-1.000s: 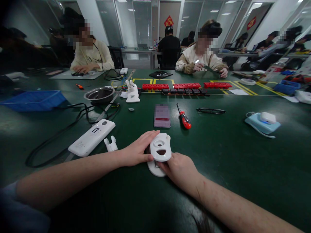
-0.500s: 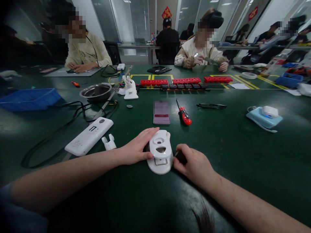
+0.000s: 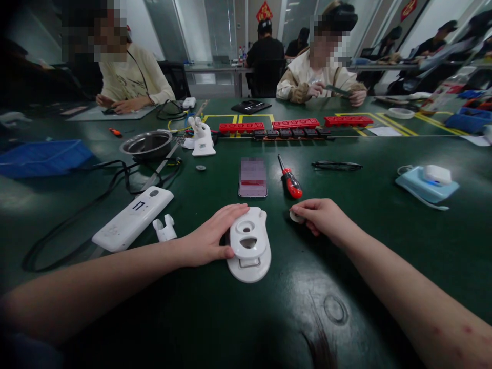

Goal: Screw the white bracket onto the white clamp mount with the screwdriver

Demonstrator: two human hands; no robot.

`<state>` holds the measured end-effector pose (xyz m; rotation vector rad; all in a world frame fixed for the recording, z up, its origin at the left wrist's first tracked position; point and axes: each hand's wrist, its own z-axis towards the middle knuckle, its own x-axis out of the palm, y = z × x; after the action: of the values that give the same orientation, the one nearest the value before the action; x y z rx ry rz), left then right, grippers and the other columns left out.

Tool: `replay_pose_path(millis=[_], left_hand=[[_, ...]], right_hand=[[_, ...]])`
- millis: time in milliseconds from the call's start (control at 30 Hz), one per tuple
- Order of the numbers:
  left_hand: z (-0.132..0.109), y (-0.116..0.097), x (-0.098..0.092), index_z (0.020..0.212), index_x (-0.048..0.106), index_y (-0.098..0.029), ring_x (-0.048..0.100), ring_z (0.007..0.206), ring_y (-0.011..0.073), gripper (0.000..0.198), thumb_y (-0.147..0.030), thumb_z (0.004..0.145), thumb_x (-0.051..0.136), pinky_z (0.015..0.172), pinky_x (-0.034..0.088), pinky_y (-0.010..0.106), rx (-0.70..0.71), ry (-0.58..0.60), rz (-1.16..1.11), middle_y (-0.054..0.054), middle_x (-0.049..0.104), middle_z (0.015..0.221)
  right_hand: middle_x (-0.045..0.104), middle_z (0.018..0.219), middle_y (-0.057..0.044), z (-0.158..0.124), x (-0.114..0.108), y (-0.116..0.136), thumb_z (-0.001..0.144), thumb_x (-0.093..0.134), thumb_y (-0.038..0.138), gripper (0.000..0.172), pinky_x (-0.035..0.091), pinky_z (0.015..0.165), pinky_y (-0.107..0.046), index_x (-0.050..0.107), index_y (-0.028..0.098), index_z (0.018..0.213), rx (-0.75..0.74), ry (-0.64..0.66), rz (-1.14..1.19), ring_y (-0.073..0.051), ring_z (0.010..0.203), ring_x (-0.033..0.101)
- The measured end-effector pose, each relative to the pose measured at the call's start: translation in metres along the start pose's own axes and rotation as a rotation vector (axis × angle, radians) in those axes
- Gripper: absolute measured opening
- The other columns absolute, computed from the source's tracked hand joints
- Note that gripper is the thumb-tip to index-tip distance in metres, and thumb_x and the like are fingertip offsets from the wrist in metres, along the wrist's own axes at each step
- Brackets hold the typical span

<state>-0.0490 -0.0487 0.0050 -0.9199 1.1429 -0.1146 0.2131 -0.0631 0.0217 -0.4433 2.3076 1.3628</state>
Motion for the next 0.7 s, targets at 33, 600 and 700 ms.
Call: replay_pose_path(millis=[33, 600, 700], left_hand=[[0.0, 0.0, 0.0, 0.134, 0.02, -0.017, 0.017, 0.128, 0.0281, 0.088, -0.073, 0.068, 0.033, 0.104, 0.017, 0.046, -0.002, 0.001, -0.003, 0.012, 0.022, 0.14], [0.001, 0.0, 0.0, 0.132, 0.023, -0.017, 0.021, 0.126, 0.027, 0.086, -0.073, 0.068, 0.033, 0.103, 0.019, 0.044, 0.023, -0.011, -0.002, 0.014, 0.026, 0.137], [0.001, -0.001, 0.0, 0.132, 0.023, -0.017, 0.021, 0.126, 0.027, 0.085, -0.072, 0.069, 0.033, 0.103, 0.019, 0.045, 0.023, -0.01, -0.002, 0.013, 0.026, 0.138]], right_hand=[[0.053, 0.053, 0.001, 0.0, -0.001, 0.001, 0.078, 0.053, 0.025, 0.013, 0.03, 0.032, -0.016, 0.059, 0.014, 0.083, 0.026, 0.022, 0.035, -0.004, 0.035, 0.036], [0.056, 0.072, -0.001, 0.001, -0.02, -0.004, 0.077, 0.046, 0.005, 0.02, 0.051, 0.051, -0.02, 0.049, 0.017, 0.093, 0.093, 0.307, 0.355, -0.007, 0.053, 0.053], [0.057, 0.071, 0.0, 0.004, -0.02, -0.009, 0.077, 0.051, 0.009, 0.016, 0.049, 0.047, -0.018, 0.05, 0.017, 0.091, 0.084, 0.345, 0.364, -0.006, 0.049, 0.052]])
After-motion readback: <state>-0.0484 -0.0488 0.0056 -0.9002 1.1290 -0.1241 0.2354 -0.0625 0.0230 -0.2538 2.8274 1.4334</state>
